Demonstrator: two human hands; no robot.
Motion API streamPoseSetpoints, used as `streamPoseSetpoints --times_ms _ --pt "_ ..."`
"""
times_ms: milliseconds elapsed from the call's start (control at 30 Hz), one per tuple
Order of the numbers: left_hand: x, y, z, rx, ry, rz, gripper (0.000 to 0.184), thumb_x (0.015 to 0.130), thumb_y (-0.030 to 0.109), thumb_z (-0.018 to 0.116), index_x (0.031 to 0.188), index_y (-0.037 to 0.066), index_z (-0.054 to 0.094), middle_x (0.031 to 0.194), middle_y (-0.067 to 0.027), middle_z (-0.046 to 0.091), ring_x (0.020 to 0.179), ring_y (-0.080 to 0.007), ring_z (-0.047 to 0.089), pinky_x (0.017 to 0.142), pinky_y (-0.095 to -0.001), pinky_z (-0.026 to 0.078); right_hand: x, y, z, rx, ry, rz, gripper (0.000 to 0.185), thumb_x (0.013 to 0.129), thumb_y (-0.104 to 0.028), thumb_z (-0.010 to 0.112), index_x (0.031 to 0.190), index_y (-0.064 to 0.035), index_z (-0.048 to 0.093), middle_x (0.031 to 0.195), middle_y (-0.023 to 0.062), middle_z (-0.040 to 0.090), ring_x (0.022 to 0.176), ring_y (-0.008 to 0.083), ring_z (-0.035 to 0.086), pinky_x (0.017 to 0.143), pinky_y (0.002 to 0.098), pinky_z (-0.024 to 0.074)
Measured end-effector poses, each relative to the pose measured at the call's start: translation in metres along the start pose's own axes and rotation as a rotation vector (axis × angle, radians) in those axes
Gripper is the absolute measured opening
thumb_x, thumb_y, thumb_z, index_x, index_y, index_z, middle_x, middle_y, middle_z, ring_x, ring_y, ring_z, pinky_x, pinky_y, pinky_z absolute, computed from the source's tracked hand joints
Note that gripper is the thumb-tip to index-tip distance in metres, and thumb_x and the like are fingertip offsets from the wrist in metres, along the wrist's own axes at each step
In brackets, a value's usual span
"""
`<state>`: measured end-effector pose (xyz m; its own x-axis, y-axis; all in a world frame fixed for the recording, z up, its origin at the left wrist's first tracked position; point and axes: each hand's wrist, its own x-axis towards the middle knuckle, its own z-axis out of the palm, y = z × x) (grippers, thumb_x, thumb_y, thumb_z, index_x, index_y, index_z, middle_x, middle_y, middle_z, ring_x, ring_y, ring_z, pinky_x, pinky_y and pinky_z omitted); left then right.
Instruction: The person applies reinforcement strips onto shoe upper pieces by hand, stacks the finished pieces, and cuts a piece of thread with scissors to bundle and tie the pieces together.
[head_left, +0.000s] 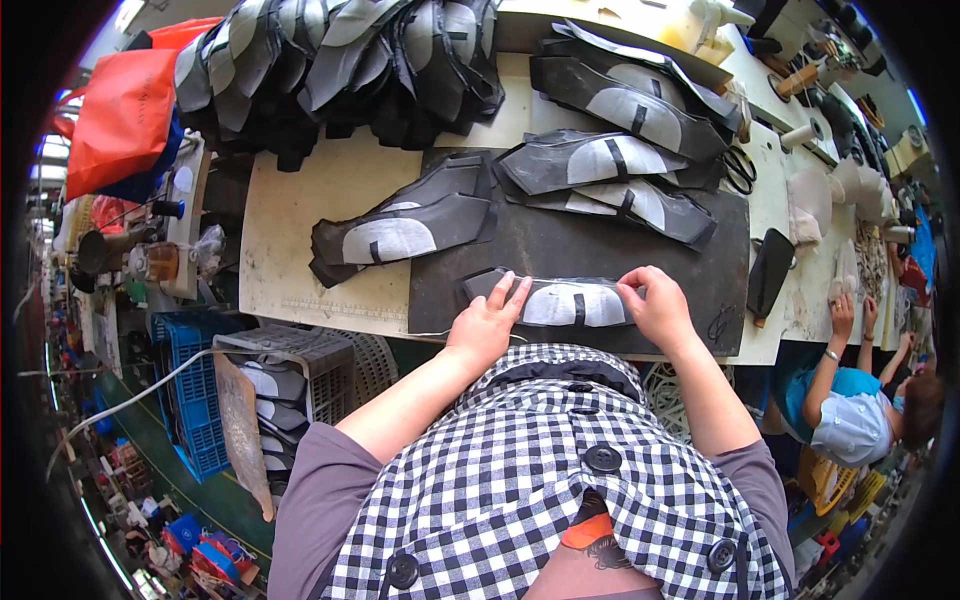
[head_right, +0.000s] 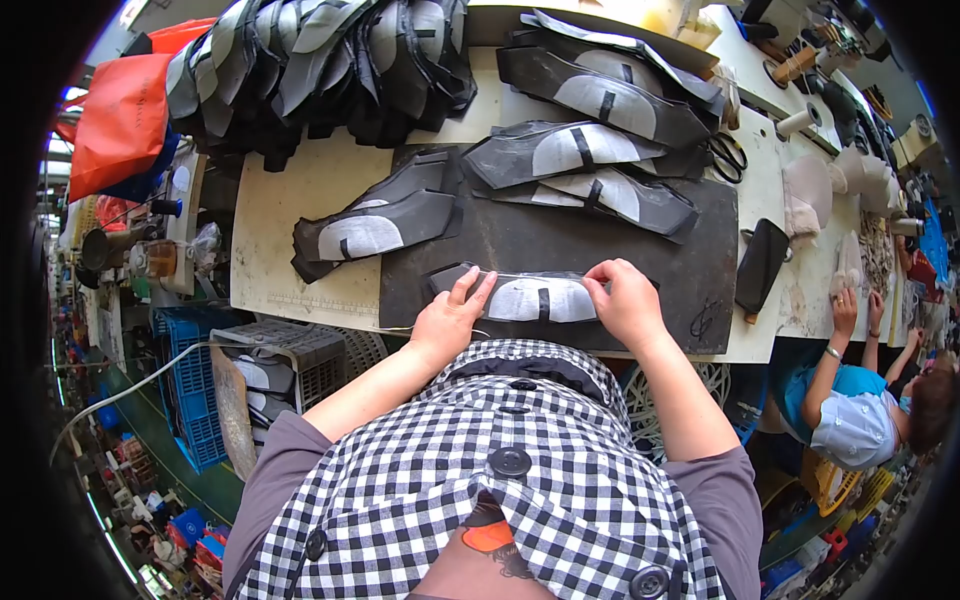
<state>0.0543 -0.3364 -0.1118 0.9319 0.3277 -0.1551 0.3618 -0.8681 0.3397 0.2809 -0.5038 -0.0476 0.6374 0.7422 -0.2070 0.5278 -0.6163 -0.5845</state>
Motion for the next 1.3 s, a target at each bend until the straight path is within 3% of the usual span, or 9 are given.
streamPoseSetpoints --times_ms 300,433,567,800,900,967,1067,1233,1300 --pt "0.011 0.013 -0.035 0.085 -0.139 0.002 0.070 0.081 0.003 0.055 0.146 0.025 0.038 0.139 -0.0160 0.043 0.093 -0.0306 0.063 0.081 -0.0385 0.055 0.008 0.044 0.017 0.081 0.031 0.149 0.018 0.081 -0.024 0.071 0.085 -0.0067 0.071 0.090 0.0107 0.069 0.080 0.0253 0.067 0.073 0.0358 0.0527" --pt "0.032 0.025 -0.047 0.129 -0.105 0.056 0.060 0.079 0.003 0.055 0.137 0.012 0.047 0.130 -0.0152 0.048 0.100 -0.0305 0.060 0.083 -0.0383 0.054 0.008 0.042 0.019 0.083 0.042 0.173 0.018 0.079 -0.026 0.071 0.084 -0.0084 0.071 0.090 0.0093 0.069 0.077 0.0247 0.067 0.073 0.0354 0.0532" --pt "0.070 0.075 -0.045 -0.128 -0.121 0.208 0.047 0.095 0.037 0.055 0.133 0.010 0.051 0.110 -0.0166 0.051 0.096 -0.0311 0.061 0.079 -0.0414 0.053 0.005 0.036 0.022 0.075 0.093 0.170 0.017 0.077 -0.023 0.071 0.081 -0.0075 0.065 0.082 0.0083 0.065 0.075 0.0251 0.065 0.070 0.0368 0.0524" --pt "0.082 0.081 -0.033 -0.068 -0.235 0.217 0.053 0.092 0.048 0.055 0.136 0.020 0.051 0.107 -0.0168 0.053 0.091 -0.0331 0.063 0.077 -0.0430 0.053 0.001 0.102 0.018 0.295 0.548 0.145 0.012 0.073 0.000 0.060 0.082 -0.0030 0.053 0.075 0.0086 0.053 0.062 0.0239 0.052 0.059 0.0342 0.0459" --pt "0.080 0.076 -0.044 -0.114 -0.204 0.205 0.055 0.090 0.051 0.057 0.135 0.020 0.052 0.103 -0.0163 0.054 0.091 -0.0330 0.063 0.077 -0.0430 0.053 -0.019 0.055 0.014 0.166 0.412 -0.208 0.018 0.073 -0.006 0.066 0.088 -0.0053 0.056 0.086 0.0070 0.058 0.075 0.0241 0.057 0.071 0.0373 0.0472" --pt "0.073 0.066 -0.049 -0.216 -0.038 0.130 0.055 0.084 0.045 0.067 0.129 0.014 0.056 0.098 -0.0144 0.059 0.088 -0.0314 0.063 0.074 -0.0413 0.052 -0.023 0.020 0.021 -0.072 0.280 -0.514 0.044 0.071 -0.021 0.077 0.109 -0.0091 0.058 0.109 0.0078 0.059 0.107 0.0259 0.055 0.096 0.0437 0.0390" --pt "0.057 0.043 -0.065 -0.450 0.165 0.006 0.050 0.081 0.028 0.076 0.123 0.006 0.058 0.086 -0.0094 0.060 0.074 -0.0211 0.060 0.067 -0.0342 0.050 -0.017 0.010 0.044 -0.232 0.017 -0.499 0.092 0.060 -0.040 0.085 0.138 -0.0143 0.043 0.132 0.0090 0.048 0.136 0.0274 0.034 0.115 0.0503 0.0135" --pt "0.028 0.009 -0.109 -1.399 0.104 -0.480 0.029 0.092 0.021 0.066 0.113 0.003 0.058 0.070 0.0062 0.047 0.054 -0.0010 0.037 0.047 -0.0183 0.029 0.000 -0.011 -0.002 -0.264 0.053 -0.633 0.089 0.044 -0.025 0.090 0.126 -0.0202 0.055 0.116 0.0035 0.053 0.122 0.0230 0.047 0.115 0.0498 0.0162" --pt "0.020 -0.006 -0.116 -1.683 0.055 -0.451 0.040 0.099 0.039 0.054 0.116 0.003 0.058 0.076 0.0037 0.051 0.054 -0.0021 0.037 0.045 -0.0174 0.028 0.021 -0.026 -0.046 -0.344 0.268 -0.624 0.097 0.041 -0.027 0.091 0.130 -0.0210 0.053 0.123 0.0053 0.049 0.129 0.0254 0.039 0.115 0.0504 0.0125"
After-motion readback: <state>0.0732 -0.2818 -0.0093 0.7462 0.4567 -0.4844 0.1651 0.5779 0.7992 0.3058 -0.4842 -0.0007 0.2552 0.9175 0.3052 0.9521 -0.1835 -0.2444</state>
